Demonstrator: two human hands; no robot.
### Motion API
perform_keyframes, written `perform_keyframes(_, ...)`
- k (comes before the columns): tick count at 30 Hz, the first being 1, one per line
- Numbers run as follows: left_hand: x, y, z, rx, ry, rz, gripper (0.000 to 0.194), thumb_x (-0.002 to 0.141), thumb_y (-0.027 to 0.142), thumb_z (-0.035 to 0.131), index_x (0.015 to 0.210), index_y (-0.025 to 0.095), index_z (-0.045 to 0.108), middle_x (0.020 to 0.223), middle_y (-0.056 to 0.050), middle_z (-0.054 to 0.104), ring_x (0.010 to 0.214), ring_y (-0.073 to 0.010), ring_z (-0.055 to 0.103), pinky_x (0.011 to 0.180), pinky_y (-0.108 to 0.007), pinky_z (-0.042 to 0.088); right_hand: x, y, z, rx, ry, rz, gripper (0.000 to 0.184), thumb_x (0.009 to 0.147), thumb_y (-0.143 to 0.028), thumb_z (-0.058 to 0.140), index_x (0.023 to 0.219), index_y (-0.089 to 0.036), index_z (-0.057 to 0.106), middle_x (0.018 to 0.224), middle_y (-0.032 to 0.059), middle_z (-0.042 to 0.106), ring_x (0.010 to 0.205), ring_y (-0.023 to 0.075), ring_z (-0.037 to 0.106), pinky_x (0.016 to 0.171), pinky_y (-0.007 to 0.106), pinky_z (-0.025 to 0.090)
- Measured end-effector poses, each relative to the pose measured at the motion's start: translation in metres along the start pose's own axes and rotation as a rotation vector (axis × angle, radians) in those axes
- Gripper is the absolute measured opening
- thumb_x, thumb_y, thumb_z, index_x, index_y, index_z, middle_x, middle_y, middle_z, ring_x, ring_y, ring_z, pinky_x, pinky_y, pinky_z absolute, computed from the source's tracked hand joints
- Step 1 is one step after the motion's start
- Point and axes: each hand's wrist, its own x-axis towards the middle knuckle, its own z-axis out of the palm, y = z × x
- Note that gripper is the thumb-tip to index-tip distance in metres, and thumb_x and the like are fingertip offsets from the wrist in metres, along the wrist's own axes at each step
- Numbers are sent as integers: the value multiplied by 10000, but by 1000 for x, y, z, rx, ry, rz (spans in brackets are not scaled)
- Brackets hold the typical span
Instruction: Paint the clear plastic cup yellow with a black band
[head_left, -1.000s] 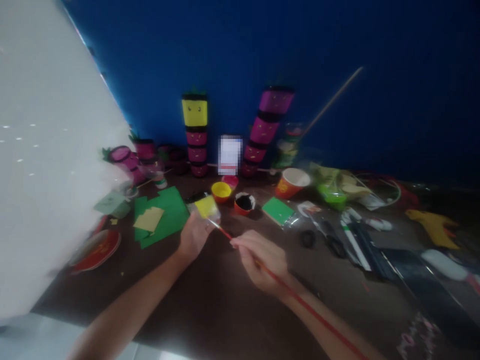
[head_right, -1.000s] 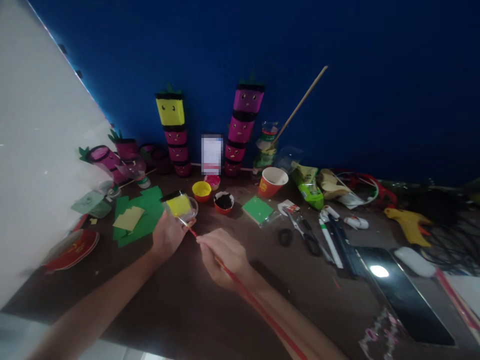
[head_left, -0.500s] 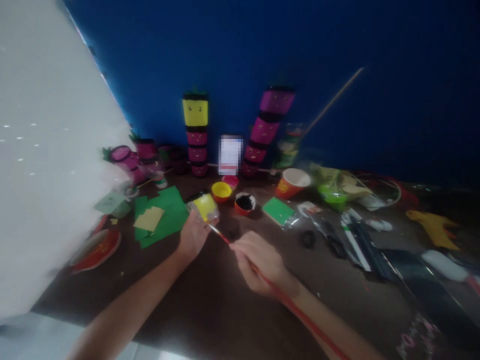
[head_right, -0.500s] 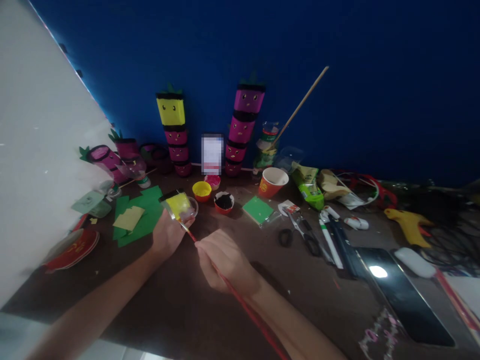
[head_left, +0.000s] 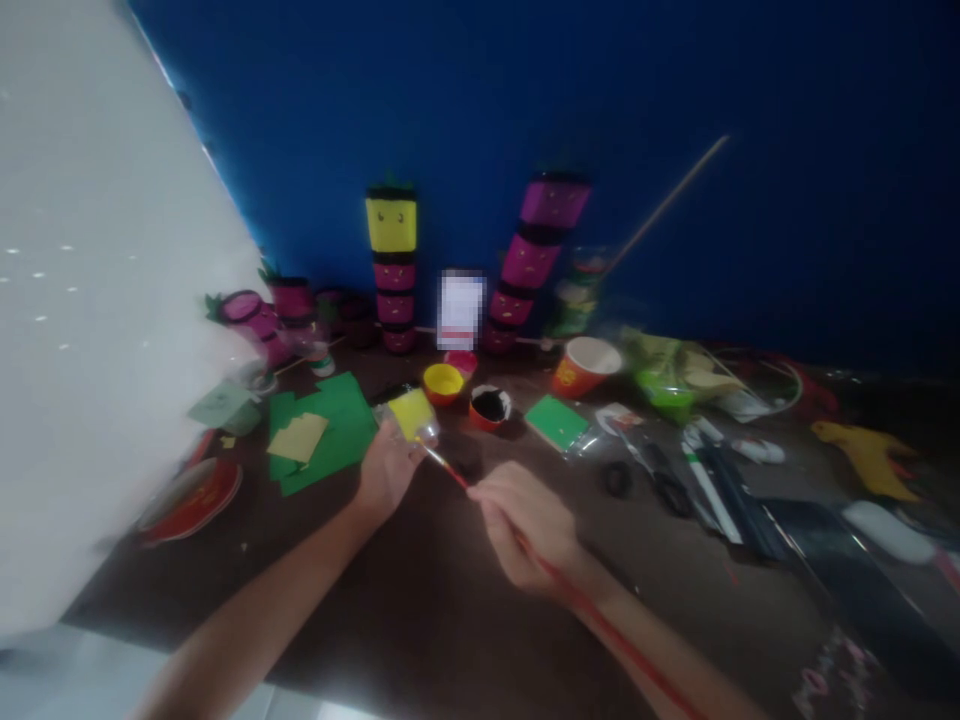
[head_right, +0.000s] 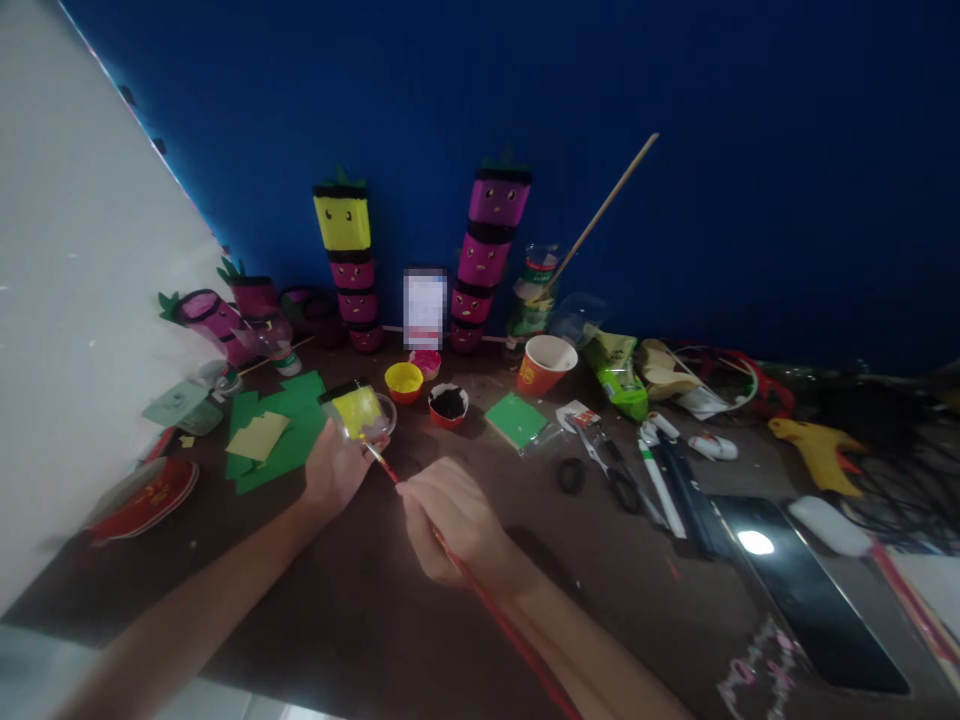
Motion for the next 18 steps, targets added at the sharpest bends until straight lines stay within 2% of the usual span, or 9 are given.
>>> perform_keyframes(4,0,0,0,19,-4,-14,235,847,345,496,928,191,655,856,-33,711,784,-182,657,828,-378,491,0,1,2,-11,2,8,249,786,-14,488,980,-132,590,808,86,640,742,169,594,648,313,504)
perform_keyframes(10,1,-1,0,14,50,23,214,843,321,501,952,214,651,849,-20,708,790,-185,657,849,-394,479,0,-1,1,-21,-17,6,213,785,-20,487,924,-142,592,743,71,642,702,173,601,636,317,500)
perform_keyframes(15,1,0,0,37,-5,1,228,834,338,513,939,195,656,849,-35,709,782,-192,656,833,-390,485,1,-2,1,-27,-23,8,244,793,-25,488,988,-134,585,819,92,648,754,172,604,671,322,522)
perform_keyframes(18,1,0,-1,22,12,18,217,837,323,504,923,196,658,856,-29,711,778,-185,656,833,-390,487,1,-1,1,-35,-37,7,233,777,-8,500,952,-135,586,776,79,642,720,170,592,647,319,513)
